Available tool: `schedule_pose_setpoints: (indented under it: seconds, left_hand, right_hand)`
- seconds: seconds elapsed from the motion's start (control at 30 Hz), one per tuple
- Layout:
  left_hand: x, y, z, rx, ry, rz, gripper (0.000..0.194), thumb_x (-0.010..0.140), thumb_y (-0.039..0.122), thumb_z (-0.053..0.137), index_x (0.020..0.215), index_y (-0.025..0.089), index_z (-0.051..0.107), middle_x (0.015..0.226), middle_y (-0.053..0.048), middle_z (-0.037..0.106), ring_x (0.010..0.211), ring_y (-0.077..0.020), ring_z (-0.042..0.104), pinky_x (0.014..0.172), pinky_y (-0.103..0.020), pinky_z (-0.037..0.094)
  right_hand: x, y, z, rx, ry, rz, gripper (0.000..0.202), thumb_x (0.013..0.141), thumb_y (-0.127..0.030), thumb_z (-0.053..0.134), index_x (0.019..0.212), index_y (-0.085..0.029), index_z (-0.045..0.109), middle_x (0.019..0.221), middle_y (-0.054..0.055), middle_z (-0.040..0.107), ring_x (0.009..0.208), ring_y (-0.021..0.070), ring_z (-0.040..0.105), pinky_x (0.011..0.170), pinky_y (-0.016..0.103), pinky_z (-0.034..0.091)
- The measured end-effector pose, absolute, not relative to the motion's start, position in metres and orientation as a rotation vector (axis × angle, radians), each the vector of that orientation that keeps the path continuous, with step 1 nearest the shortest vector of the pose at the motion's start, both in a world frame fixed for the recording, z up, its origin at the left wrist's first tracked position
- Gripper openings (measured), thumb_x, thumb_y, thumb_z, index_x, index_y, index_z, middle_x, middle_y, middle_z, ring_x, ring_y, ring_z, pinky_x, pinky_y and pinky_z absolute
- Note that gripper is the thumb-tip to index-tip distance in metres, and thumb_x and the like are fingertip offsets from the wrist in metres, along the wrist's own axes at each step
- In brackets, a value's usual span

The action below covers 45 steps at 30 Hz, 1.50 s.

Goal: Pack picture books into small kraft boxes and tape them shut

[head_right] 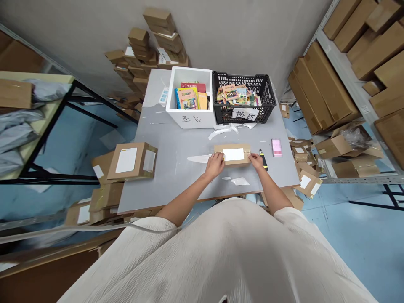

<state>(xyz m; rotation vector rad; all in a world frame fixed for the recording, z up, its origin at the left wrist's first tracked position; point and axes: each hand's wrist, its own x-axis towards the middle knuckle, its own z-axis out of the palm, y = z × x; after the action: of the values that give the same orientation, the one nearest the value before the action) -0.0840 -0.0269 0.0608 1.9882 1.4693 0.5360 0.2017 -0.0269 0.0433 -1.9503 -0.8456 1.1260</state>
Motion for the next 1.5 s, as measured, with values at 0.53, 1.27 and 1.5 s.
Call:
schedule_pose_setpoints:
  seconds: [0.53, 1.27, 1.5]
  left_hand:
    - [-0.108, -0.029, 0.114, 2.104, 1.612, 0.775, 0.039, 0.111, 0.037, 0.057, 0.147, 0.024, 0.067, 0.152, -0.017, 0.065, 0.139, -0.0372, 0.061, 0.119, -0.053, 0.05]
    - [-0.124, -0.022, 0.098, 1.773, 1.645, 0.956, 0.033, 0.099, 0.018, 0.063, 0.131, 0.024, 0.068, 0.15, -0.018, 0.054, 0.144, -0.0374, 0.057, 0.127, -0.058, 0.048]
    - [-0.054, -0.01, 0.096, 1.843, 1.591, 0.802, 0.036, 0.097, 0.016, 0.065, 0.132, 0.024, 0.07, 0.15, -0.018, 0.057, 0.143, -0.0382, 0.06, 0.123, -0.056, 0.051]
  right_hand:
    - [0.105, -0.003, 0.078, -1.574, -1.448, 0.989, 0.043, 0.084, -0.054, 0.082, 0.114, -0.023, 0.084, 0.127, 0.013, 0.079, 0.116, 0.0306, 0.073, 0.115, 0.05, 0.058]
    - [0.112, -0.009, 0.085, -1.664, -1.441, 0.818, 0.06, 0.087, -0.046, 0.07, 0.142, -0.023, 0.067, 0.149, 0.015, 0.074, 0.125, 0.0325, 0.072, 0.103, 0.048, 0.064]
    - [0.184, -0.015, 0.085, -1.758, -1.349, 0.741, 0.057, 0.083, -0.04, 0.069, 0.138, -0.024, 0.07, 0.145, 0.013, 0.077, 0.121, 0.0323, 0.075, 0.11, 0.052, 0.062]
